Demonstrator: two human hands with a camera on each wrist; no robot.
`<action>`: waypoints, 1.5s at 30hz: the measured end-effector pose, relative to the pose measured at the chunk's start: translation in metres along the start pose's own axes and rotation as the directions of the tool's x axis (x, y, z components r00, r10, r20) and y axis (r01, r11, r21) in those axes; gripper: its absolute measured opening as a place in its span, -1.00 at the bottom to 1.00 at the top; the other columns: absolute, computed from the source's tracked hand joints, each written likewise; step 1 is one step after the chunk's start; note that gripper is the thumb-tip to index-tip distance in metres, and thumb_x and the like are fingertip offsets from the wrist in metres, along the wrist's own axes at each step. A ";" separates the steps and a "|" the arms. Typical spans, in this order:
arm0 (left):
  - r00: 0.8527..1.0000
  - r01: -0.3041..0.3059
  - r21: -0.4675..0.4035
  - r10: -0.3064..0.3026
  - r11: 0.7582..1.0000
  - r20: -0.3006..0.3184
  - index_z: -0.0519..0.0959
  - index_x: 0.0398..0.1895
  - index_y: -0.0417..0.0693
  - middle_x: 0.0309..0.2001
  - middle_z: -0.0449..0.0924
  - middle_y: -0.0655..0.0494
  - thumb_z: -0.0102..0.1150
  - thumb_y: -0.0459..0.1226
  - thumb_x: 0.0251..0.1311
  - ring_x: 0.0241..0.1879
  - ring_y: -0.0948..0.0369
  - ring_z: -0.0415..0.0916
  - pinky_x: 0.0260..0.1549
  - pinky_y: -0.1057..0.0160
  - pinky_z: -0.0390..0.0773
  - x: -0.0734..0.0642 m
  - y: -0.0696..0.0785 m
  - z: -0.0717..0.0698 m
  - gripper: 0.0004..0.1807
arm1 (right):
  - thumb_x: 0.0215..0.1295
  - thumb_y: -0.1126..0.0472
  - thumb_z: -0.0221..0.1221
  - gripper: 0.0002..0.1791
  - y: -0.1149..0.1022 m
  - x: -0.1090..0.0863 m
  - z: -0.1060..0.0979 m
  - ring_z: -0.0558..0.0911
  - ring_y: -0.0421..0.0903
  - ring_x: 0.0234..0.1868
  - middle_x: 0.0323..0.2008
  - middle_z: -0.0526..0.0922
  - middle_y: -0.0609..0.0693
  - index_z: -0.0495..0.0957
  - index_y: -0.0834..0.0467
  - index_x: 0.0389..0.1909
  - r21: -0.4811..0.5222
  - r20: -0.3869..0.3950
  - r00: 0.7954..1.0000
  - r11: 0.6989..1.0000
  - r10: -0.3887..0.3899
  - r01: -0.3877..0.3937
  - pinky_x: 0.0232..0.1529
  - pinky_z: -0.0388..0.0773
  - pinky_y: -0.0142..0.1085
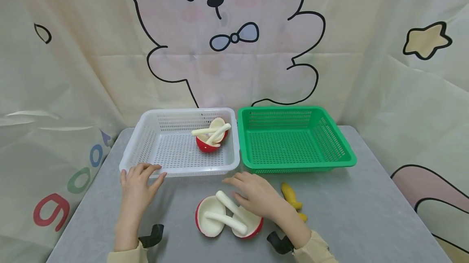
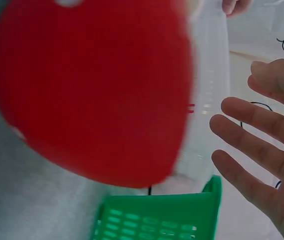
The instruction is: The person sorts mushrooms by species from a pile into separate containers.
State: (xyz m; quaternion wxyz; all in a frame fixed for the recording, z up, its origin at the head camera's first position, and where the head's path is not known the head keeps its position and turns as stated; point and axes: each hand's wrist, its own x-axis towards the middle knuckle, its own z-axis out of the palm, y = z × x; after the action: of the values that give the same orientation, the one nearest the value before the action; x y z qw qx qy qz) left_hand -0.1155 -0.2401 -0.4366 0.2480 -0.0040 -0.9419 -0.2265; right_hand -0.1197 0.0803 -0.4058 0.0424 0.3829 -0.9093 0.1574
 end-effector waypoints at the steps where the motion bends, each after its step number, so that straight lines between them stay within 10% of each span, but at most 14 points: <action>1: 1.000 0.001 -0.001 -0.001 1.000 0.000 0.66 -0.19 -0.15 -0.16 0.56 -0.12 0.42 -0.23 0.01 -0.05 -0.15 0.40 0.21 -0.51 -0.06 0.000 0.000 0.000 -0.71 | 0.30 0.15 0.18 -0.61 0.000 -0.002 0.002 0.58 -0.20 -0.11 -0.07 0.64 -0.14 0.51 -0.04 0.15 0.009 0.003 1.000 1.000 0.003 -0.003 -0.17 0.55 -0.33; 45: 0.999 -0.026 0.009 0.026 1.000 -0.024 0.66 -0.22 -0.12 -0.17 0.58 -0.08 0.42 -0.24 0.00 -0.07 -0.13 0.43 0.19 -0.50 0.00 -0.001 -0.001 -0.001 -0.74 | 0.21 0.31 0.21 -0.51 -0.006 -0.020 0.041 0.51 -0.30 -0.18 -0.02 0.58 -0.16 0.46 -0.03 0.18 0.187 0.060 0.997 0.981 0.040 -0.051 -0.17 0.54 -0.42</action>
State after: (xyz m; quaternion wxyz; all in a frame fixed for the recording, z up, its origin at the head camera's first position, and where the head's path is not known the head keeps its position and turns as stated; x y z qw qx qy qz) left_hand -0.1147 -0.2412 -0.4366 0.2622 -0.0123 -0.9397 -0.2192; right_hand -0.0990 0.0771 -0.4467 -0.0230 0.3687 -0.8997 0.2327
